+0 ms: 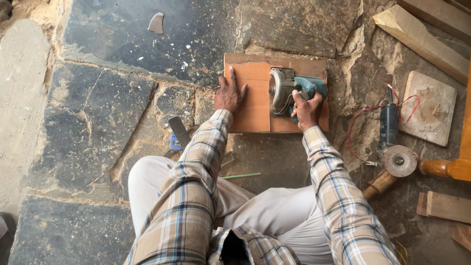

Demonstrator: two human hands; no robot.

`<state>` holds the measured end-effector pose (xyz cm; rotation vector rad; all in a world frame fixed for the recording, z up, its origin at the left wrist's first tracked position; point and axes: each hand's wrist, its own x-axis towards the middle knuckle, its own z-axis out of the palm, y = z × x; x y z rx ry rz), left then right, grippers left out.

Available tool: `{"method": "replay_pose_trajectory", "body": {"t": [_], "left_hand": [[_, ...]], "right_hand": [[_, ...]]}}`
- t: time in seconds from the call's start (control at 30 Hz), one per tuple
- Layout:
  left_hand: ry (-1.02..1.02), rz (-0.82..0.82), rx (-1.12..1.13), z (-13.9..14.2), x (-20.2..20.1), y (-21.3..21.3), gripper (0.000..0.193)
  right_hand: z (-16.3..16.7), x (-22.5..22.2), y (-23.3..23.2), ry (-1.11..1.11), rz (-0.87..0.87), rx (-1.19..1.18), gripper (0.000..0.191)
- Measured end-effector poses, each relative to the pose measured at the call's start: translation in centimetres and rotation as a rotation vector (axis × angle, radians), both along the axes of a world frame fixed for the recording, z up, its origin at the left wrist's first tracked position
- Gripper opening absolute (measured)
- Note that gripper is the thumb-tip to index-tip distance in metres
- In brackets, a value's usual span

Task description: The person sits on the floor and measures a wooden board with a tape measure, marking lines with a pencil. They then cut the board along the marked lines with a handheld circular saw and continue measuring and marking the smaller cut pieces with the tape measure, pencil, and a try square.

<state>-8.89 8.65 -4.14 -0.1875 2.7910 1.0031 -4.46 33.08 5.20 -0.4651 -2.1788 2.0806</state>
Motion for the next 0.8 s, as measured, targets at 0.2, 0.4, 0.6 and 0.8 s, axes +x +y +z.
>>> {"method": "replay_pose_trajectory", "body": {"t": [0.2,0.4,0.6,0.8], "left_hand": [[0.024,0.005,-0.004,0.5,0.1,0.0,0.089],[-0.024,0.020,0.034,2.0,0.5,0.0,0.087],[0.023,0.019,0.027,2.6,0.8,-0.2,0.083],[-0.113,-0.007,0.022,2.3,0.4,0.0,0.083]], "right_hand": [[0.0,-1.7,-0.2,0.008,0.001,-0.016,0.021],[0.7,-4.1,-0.8,0.002,-0.006,-0.008,0.021],[1.2,-7.2,-1.3,0.022,0.006,-0.004,0.023],[2.1,-10.9,-1.9,-0.021,-0.016,0.007,0.027]]}}
